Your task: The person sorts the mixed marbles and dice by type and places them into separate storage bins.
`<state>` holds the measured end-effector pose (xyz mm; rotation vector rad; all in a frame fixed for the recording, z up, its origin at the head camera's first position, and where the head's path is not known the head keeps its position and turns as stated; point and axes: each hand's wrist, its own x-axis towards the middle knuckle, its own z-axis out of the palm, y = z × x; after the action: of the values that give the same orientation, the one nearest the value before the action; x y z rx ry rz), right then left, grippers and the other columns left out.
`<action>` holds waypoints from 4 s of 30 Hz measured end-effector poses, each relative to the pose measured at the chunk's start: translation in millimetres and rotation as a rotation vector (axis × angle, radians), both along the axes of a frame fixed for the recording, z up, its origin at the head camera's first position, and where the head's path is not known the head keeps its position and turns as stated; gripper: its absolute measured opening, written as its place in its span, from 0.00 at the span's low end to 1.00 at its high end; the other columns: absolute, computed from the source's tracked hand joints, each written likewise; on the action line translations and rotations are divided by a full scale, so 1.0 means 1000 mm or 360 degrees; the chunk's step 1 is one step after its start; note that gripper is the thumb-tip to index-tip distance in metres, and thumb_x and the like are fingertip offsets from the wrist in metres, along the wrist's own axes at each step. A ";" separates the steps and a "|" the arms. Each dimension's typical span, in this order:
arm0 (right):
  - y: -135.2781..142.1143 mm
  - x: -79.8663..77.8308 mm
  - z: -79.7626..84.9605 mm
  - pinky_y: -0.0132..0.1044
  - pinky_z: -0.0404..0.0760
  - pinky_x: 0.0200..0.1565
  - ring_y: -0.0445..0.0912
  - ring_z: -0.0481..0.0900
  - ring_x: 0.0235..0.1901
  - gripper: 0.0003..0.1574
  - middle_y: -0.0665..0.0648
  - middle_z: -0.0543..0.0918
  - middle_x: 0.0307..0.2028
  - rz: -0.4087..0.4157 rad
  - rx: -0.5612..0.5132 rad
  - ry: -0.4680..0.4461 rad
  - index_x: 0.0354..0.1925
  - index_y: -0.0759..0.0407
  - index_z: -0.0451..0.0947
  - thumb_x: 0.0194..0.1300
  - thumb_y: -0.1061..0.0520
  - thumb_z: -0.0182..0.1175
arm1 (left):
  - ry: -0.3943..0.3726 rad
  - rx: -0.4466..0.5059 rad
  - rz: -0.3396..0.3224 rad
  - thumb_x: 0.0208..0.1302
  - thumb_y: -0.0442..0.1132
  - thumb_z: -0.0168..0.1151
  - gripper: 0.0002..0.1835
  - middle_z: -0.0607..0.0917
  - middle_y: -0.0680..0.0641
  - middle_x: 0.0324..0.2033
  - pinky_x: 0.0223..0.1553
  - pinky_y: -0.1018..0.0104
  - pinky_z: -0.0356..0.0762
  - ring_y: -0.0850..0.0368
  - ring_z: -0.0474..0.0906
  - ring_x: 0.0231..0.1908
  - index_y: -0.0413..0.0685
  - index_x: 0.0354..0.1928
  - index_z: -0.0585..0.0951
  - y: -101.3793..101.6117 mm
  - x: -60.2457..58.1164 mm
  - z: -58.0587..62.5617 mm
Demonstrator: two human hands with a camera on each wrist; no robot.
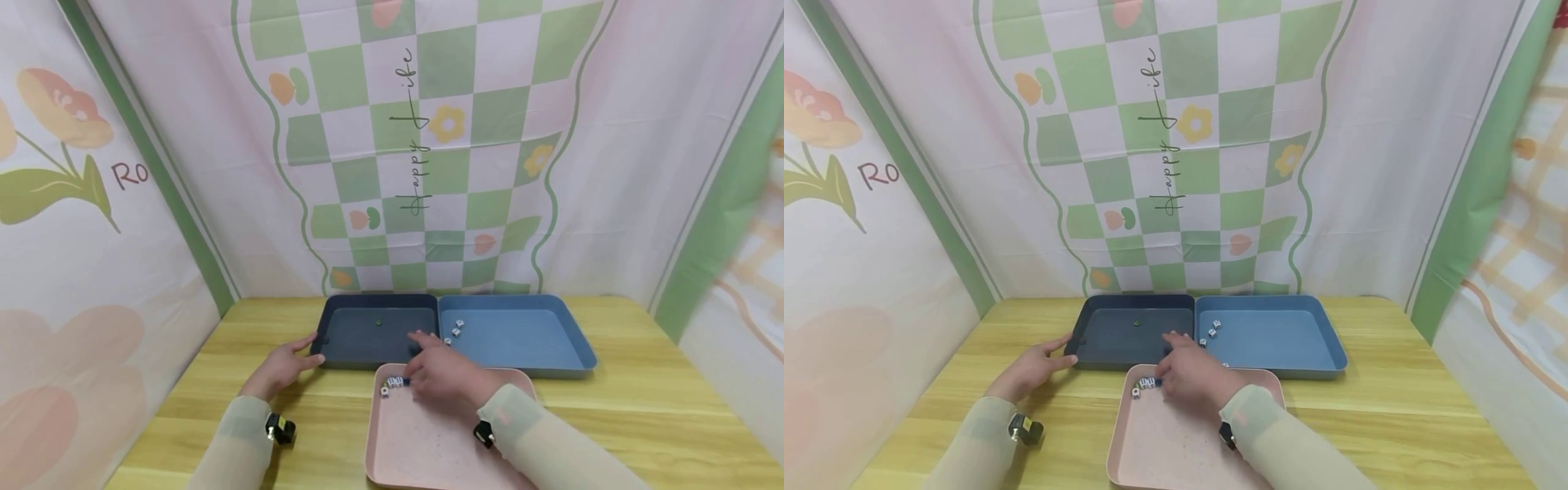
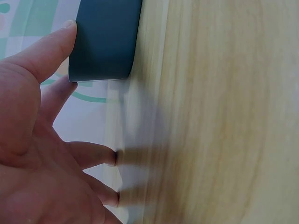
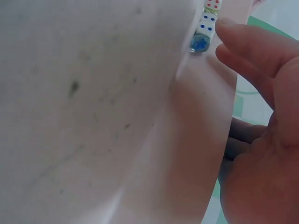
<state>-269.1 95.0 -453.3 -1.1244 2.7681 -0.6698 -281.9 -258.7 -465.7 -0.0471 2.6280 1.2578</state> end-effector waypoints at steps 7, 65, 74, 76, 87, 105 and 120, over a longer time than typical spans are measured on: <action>-0.002 0.001 -0.001 0.61 0.49 0.70 0.68 0.52 0.72 0.13 0.73 0.64 0.69 -0.0005 0.0075 0.0031 0.42 0.53 0.89 0.56 0.58 0.70 | 0.0010 -0.0013 -0.0009 0.65 0.59 0.65 0.37 0.61 0.37 0.73 0.66 0.31 0.51 0.30 0.54 0.70 0.69 0.75 0.64 0.001 0.001 0.000; 0.002 -0.001 0.002 0.60 0.49 0.70 0.66 0.50 0.73 0.11 0.69 0.65 0.69 -0.0007 0.0082 -0.0004 0.35 0.49 0.88 0.59 0.64 0.64 | 0.0019 0.0005 -0.0008 0.64 0.58 0.66 0.38 0.60 0.36 0.73 0.65 0.31 0.50 0.29 0.52 0.70 0.67 0.75 0.65 -0.001 0.001 -0.001; 0.009 -0.009 0.012 0.59 0.67 0.63 0.63 0.49 0.74 0.09 0.64 0.60 0.73 -0.0134 -0.0157 -0.0222 0.39 0.43 0.87 0.64 0.59 0.66 | 0.0012 0.0000 0.0003 0.64 0.58 0.66 0.38 0.60 0.36 0.73 0.65 0.31 0.51 0.29 0.52 0.70 0.68 0.75 0.65 -0.001 0.000 -0.001; 0.009 -0.012 0.015 0.60 0.64 0.64 0.63 0.49 0.73 0.08 0.64 0.61 0.73 -0.0200 -0.0225 -0.0232 0.41 0.46 0.87 0.65 0.58 0.67 | 0.0011 0.0003 0.0005 0.64 0.59 0.66 0.38 0.60 0.36 0.73 0.65 0.31 0.51 0.29 0.52 0.70 0.68 0.75 0.65 0.000 0.001 0.000; 0.011 -0.023 0.027 0.63 0.64 0.63 0.65 0.50 0.73 0.13 0.66 0.55 0.74 -0.0612 -0.0382 -0.0309 0.51 0.53 0.85 0.69 0.56 0.64 | 0.0002 0.0008 0.0001 0.65 0.59 0.66 0.37 0.60 0.37 0.73 0.65 0.31 0.50 0.29 0.52 0.70 0.70 0.75 0.64 0.000 0.002 0.000; 0.002 -0.034 0.030 0.65 0.64 0.62 0.66 0.47 0.73 0.32 0.66 0.44 0.77 -0.0759 -0.0400 -0.0283 0.71 0.48 0.69 0.72 0.50 0.62 | 0.0026 -0.0005 -0.0002 0.65 0.58 0.65 0.37 0.61 0.35 0.72 0.65 0.31 0.51 0.28 0.53 0.69 0.68 0.75 0.65 -0.001 0.002 0.000; 0.003 -0.031 0.032 0.65 0.65 0.62 0.66 0.50 0.72 0.31 0.67 0.47 0.76 -0.0781 -0.0359 -0.0272 0.69 0.49 0.73 0.70 0.49 0.63 | 0.0003 0.0002 0.0005 0.65 0.58 0.66 0.37 0.61 0.36 0.73 0.65 0.30 0.50 0.28 0.53 0.69 0.70 0.74 0.65 0.000 0.002 0.000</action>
<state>-299.7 97.5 -420.9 -0.3708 2.8791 -1.0880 -280.1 -258.7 -466.2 -0.0498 2.6294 1.2611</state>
